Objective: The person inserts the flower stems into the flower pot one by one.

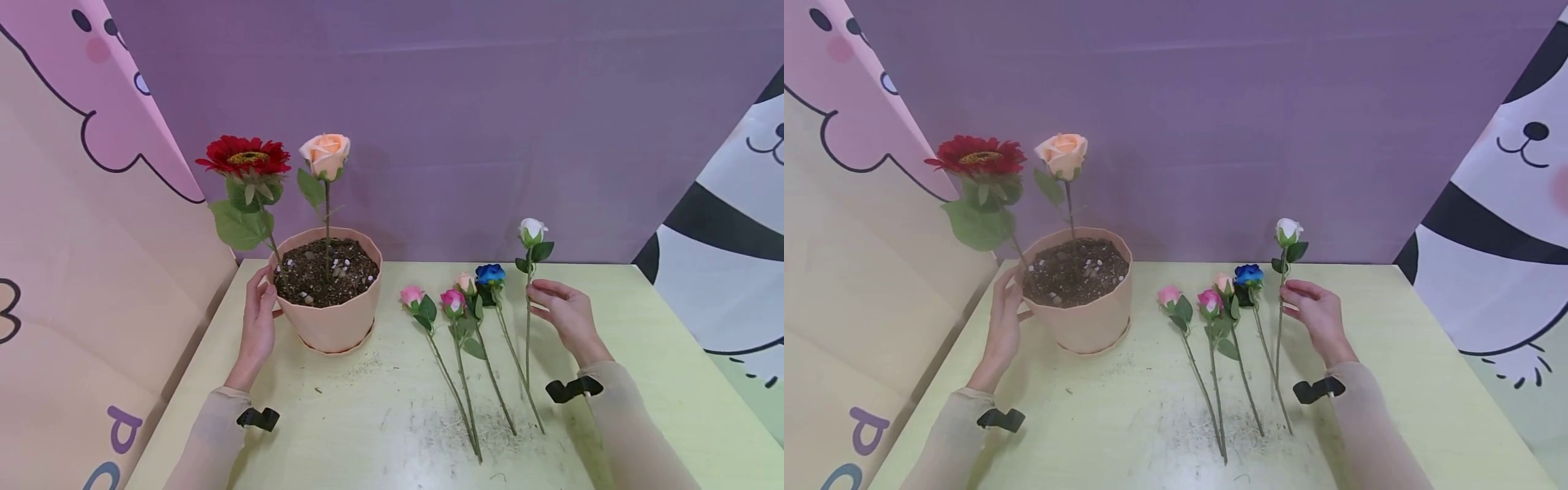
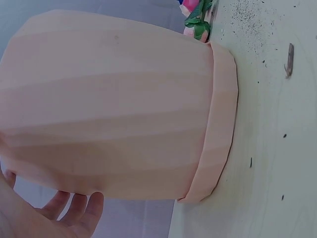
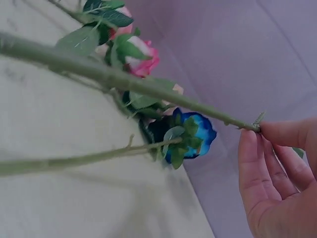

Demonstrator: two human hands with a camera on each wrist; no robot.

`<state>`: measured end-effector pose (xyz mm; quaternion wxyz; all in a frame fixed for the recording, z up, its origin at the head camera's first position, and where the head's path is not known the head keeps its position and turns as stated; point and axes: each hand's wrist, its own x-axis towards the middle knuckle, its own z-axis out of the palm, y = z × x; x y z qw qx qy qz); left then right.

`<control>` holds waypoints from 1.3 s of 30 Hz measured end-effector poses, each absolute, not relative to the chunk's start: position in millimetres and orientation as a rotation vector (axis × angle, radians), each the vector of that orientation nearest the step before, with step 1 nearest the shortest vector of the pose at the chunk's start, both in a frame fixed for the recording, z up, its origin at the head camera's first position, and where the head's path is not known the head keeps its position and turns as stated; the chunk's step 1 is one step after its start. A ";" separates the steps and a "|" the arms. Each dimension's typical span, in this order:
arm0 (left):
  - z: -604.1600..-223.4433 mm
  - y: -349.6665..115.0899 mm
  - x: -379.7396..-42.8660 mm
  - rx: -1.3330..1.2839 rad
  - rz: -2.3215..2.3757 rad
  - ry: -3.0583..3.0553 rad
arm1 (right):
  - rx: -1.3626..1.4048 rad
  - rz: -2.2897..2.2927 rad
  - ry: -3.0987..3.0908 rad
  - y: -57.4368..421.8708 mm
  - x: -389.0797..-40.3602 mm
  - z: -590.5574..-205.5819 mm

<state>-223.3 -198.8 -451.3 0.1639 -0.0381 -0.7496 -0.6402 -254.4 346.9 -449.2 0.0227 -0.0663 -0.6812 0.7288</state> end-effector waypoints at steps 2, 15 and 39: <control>-450.6 -198.7 -223.2 -0.100 -1.832 -2.136 | -0.206 2.273 -2.089 345.0 -255.9 -445.8; -450.3 -197.4 -223.2 -0.130 -1.826 -2.125 | -0.098 2.604 -1.763 340.1 -256.6 -422.9; -452.2 -198.9 -223.4 -0.101 -1.823 -2.129 | 0.042 2.676 -1.706 324.2 -266.8 -395.5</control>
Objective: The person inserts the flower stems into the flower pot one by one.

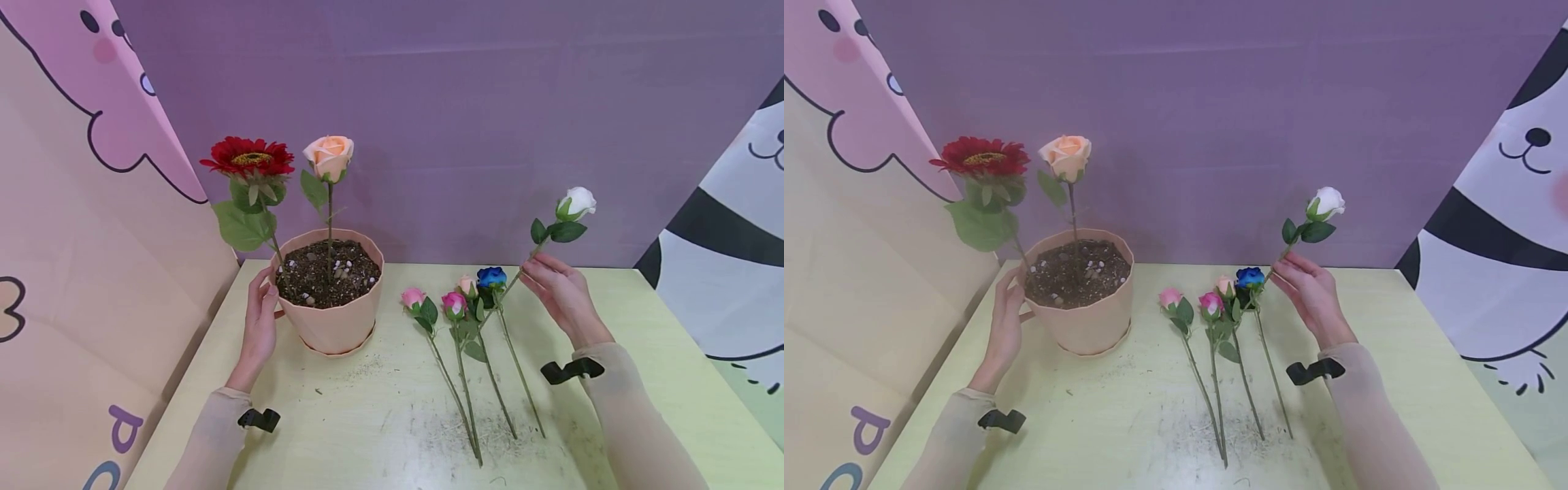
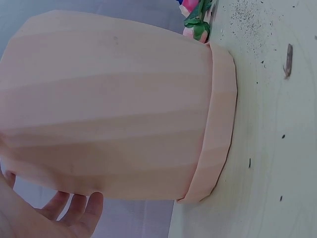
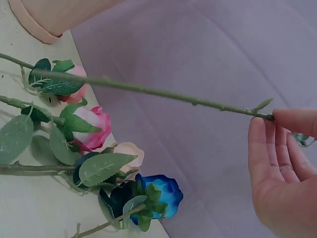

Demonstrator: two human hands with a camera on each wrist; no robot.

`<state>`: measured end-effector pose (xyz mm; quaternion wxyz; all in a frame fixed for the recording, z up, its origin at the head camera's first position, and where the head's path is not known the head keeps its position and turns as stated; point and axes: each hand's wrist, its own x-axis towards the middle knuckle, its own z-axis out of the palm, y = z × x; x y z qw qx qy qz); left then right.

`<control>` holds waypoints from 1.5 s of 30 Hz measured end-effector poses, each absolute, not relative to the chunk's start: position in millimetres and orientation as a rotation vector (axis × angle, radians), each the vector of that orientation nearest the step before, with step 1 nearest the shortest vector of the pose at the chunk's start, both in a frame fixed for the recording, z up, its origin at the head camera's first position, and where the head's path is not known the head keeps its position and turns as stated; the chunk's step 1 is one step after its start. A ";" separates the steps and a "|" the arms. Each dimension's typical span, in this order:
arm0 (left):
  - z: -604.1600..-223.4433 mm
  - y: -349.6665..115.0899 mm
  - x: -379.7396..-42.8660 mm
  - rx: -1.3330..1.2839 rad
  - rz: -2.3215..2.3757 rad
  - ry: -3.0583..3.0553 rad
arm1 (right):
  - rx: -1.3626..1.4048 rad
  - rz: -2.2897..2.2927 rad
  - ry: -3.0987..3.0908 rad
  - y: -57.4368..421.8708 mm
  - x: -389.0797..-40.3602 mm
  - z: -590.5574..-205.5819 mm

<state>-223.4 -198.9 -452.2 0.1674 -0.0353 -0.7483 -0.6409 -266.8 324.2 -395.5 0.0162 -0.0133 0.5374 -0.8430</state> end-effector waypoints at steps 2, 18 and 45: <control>-452.2 -199.0 -223.4 -0.103 -1.826 -2.127 | -0.060 -2.624 1.669 322.5 -267.8 -393.6; -453.1 -199.4 -224.8 -0.106 -1.828 -2.125 | -0.184 -2.706 1.601 298.9 -277.1 -377.3; -453.2 -199.0 -224.0 -0.093 -1.820 -2.122 | -0.278 -2.749 1.639 260.2 -287.6 -335.4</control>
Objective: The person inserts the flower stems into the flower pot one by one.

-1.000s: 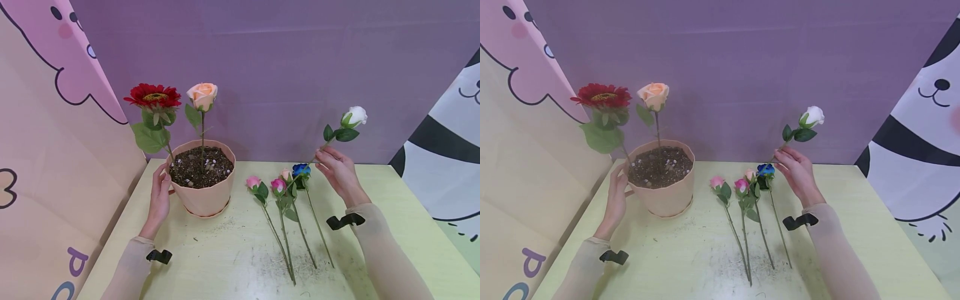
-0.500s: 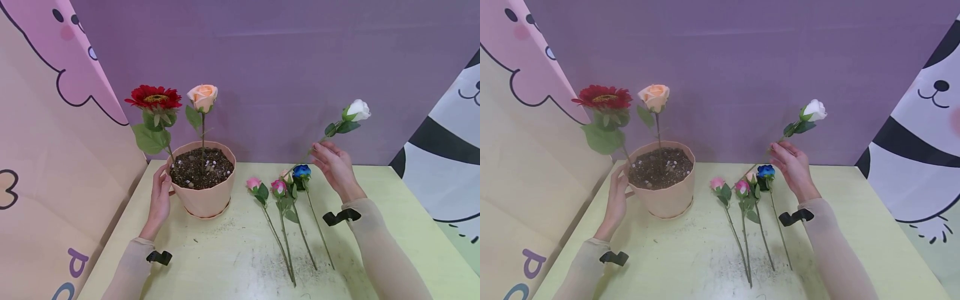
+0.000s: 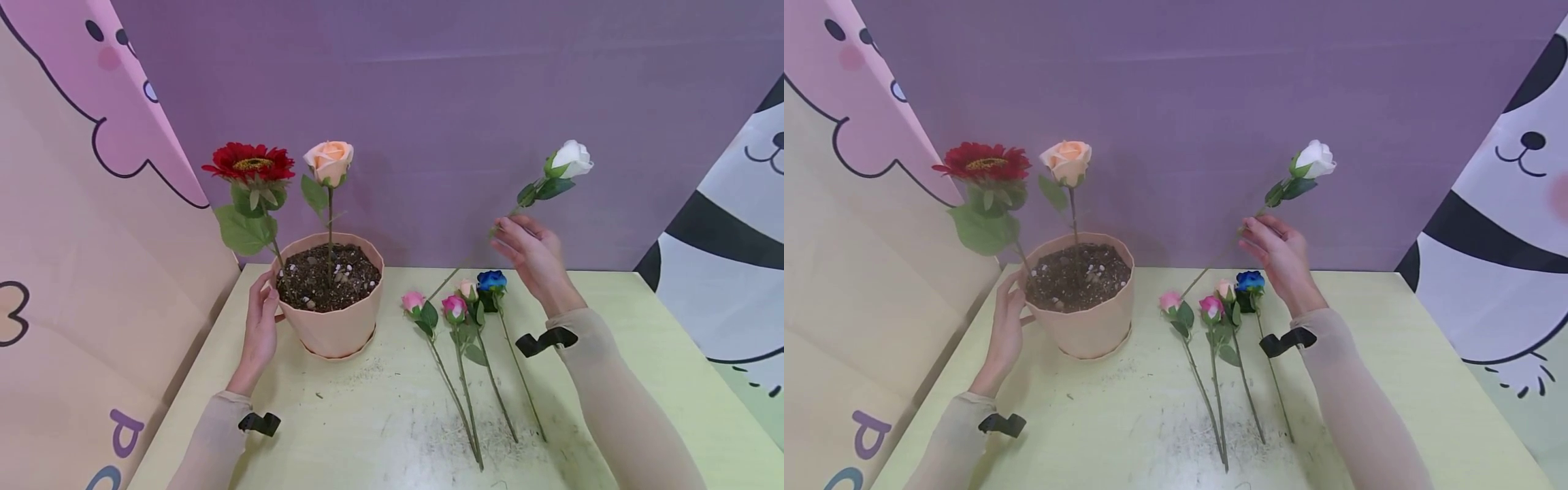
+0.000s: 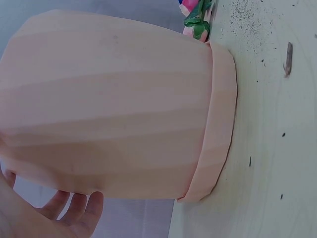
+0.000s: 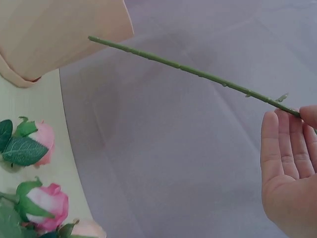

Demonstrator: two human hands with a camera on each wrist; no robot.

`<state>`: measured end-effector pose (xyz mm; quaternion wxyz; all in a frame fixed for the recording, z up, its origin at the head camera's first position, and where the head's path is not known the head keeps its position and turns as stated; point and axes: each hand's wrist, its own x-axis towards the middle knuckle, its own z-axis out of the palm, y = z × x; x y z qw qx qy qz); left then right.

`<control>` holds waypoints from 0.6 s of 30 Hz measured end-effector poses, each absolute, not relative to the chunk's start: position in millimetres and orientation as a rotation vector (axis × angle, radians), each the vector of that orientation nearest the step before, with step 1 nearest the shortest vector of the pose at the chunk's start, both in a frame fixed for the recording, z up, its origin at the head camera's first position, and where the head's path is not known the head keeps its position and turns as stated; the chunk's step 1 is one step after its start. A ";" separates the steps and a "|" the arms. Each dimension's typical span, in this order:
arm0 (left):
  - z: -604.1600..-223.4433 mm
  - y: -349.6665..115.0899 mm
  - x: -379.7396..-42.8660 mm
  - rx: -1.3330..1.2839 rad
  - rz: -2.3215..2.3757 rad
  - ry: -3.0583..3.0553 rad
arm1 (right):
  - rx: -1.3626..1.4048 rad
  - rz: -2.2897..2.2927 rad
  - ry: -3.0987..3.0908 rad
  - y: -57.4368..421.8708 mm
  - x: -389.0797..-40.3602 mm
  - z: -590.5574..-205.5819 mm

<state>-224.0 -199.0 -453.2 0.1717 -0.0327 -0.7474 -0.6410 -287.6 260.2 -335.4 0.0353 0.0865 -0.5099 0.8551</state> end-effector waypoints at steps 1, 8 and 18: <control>-453.4 -199.1 -223.6 -0.094 -1.817 -2.123 | 0.269 2.621 -1.576 257.8 -288.3 -333.6; -453.1 -199.4 -223.5 -0.103 -1.824 -2.120 | 0.310 2.596 -1.597 241.4 -292.8 -318.6; -452.6 -198.8 -223.7 -0.106 -1.834 -2.115 | 0.377 2.578 -1.552 218.8 -298.9 -304.9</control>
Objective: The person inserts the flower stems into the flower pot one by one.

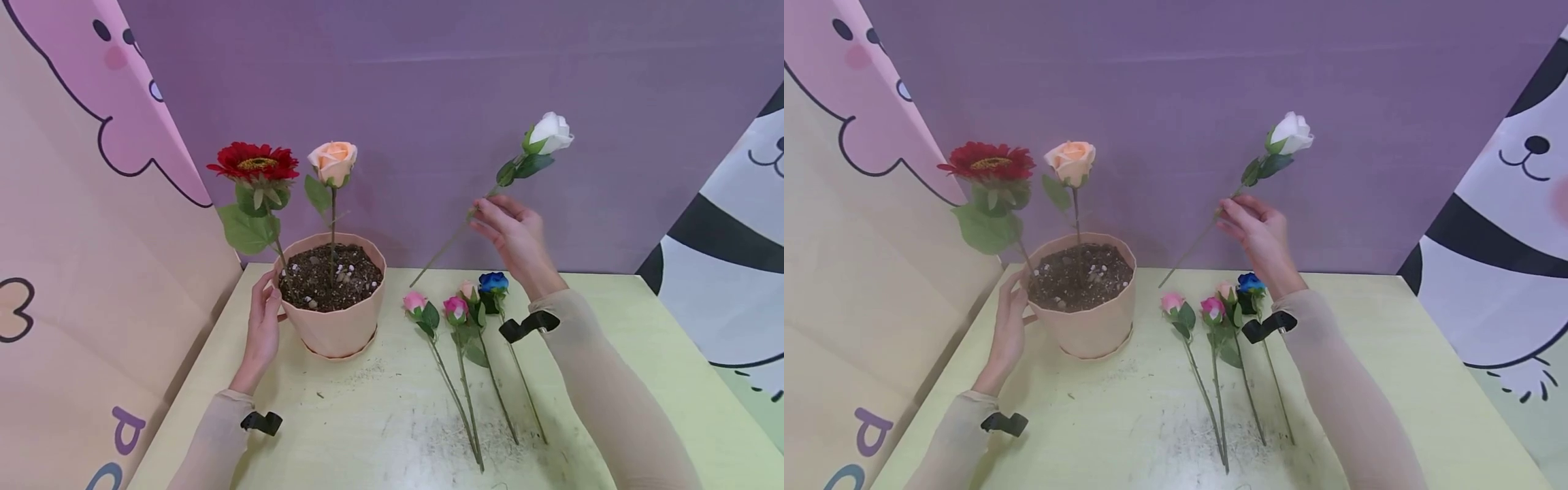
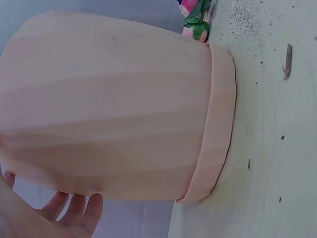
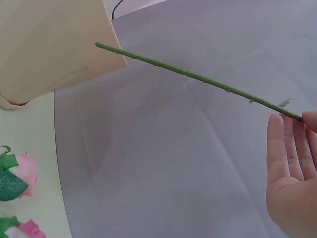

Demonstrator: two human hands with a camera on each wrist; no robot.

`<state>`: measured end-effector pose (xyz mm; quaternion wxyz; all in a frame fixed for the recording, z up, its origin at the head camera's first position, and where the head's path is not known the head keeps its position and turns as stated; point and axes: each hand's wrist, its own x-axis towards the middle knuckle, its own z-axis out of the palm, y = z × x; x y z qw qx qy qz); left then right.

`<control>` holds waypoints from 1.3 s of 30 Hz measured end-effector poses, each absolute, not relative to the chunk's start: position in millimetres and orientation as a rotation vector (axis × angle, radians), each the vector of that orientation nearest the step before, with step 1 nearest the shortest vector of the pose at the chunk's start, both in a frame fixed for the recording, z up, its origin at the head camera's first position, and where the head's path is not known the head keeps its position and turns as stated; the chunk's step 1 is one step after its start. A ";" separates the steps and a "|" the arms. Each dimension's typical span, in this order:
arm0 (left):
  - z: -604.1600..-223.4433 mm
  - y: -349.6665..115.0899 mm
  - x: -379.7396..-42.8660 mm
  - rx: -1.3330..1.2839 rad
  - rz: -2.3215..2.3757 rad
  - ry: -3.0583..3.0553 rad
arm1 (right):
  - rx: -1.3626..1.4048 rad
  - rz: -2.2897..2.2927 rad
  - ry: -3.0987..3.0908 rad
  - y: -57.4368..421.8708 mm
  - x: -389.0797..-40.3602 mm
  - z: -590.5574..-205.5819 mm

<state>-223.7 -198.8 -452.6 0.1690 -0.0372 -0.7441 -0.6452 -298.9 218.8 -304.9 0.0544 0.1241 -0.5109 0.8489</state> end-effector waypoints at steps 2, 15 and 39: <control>-453.8 -198.6 -223.1 -0.105 -1.825 -2.118 | 0.373 2.572 -1.555 214.0 -299.5 -303.6; -452.5 -197.8 -224.8 -0.077 -1.822 -2.111 | 0.470 2.444 -1.583 180.0 -306.0 -285.2; -453.2 -201.8 -225.7 -0.116 -1.852 -2.115 | 0.612 1.982 -1.948 97.2 -324.5 -305.5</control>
